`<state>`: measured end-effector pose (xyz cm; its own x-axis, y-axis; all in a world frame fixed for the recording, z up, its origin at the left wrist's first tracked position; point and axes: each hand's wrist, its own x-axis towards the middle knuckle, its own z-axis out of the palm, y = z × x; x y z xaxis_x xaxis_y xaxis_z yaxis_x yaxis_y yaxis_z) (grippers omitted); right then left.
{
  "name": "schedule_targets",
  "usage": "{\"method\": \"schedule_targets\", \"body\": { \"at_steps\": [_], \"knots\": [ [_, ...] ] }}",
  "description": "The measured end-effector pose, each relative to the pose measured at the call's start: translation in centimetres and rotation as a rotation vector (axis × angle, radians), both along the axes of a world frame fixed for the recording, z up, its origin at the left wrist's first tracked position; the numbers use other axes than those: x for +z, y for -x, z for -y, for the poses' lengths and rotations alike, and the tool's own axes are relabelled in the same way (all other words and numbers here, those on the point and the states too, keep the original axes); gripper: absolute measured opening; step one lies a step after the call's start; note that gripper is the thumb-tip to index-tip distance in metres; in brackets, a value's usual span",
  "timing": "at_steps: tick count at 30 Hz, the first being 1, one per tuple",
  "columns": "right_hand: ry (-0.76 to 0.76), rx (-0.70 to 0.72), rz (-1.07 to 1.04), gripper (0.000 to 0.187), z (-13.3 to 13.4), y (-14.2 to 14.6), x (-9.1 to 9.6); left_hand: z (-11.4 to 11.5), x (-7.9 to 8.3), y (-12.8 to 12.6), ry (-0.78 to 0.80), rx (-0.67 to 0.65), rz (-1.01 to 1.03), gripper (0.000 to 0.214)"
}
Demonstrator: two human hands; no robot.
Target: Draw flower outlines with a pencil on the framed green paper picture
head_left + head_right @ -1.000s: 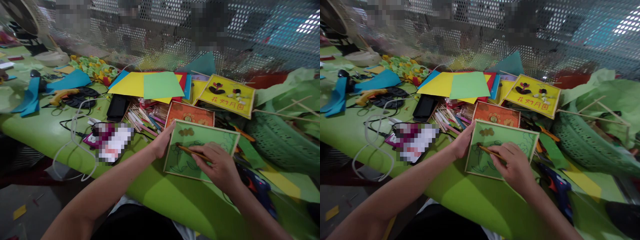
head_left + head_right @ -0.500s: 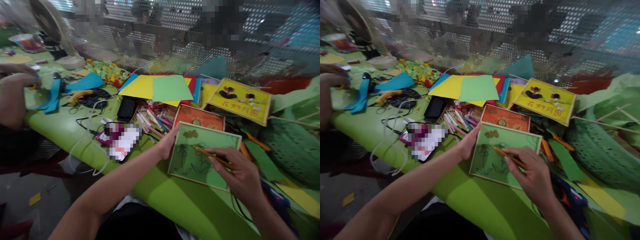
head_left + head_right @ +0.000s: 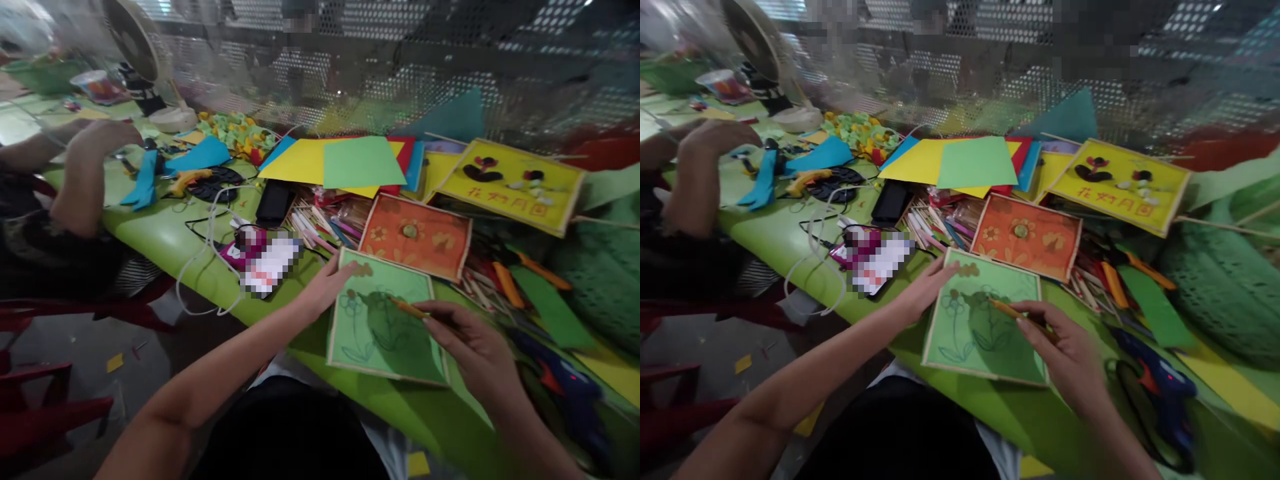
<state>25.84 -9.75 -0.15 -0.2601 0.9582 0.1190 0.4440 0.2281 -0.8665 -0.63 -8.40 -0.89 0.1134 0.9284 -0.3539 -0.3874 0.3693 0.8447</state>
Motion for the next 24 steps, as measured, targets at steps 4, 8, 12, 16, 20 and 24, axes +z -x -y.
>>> {"method": "schedule_targets", "body": {
  "at_steps": [4, 8, 12, 16, 20, 24],
  "knots": [
    [0.139, 0.026, -0.065, 0.027, 0.4, 0.6, -1.1, 2.3, -0.8, 2.3, -0.358, 0.097, -0.520, 0.064],
    [0.217, 0.017, -0.140, 0.030, 0.3, 1.3, -1.0, 5.8, -1.7, 3.7, -0.519, 0.057, -0.955, 0.066],
    [0.262, -0.045, -0.190, 0.032, -0.1, 0.9, -1.4, 9.4, -1.8, 4.2, -0.640, -0.115, -1.282, 0.053],
    [0.306, -0.092, -0.244, 0.032, 0.2, 0.2, -2.0, 11.0, -1.7, 4.3, -0.697, -0.298, -1.437, 0.061],
    [0.297, -0.100, -0.162, 0.031, 2.4, -0.4, -1.8, 11.3, -1.7, 4.7, -0.757, -0.385, -1.485, 0.064],
    [0.314, -0.124, -0.139, 0.033, 4.4, -1.5, -1.7, 10.9, -1.8, 4.5, -0.797, -0.447, -1.511, 0.064]
  ]
}}
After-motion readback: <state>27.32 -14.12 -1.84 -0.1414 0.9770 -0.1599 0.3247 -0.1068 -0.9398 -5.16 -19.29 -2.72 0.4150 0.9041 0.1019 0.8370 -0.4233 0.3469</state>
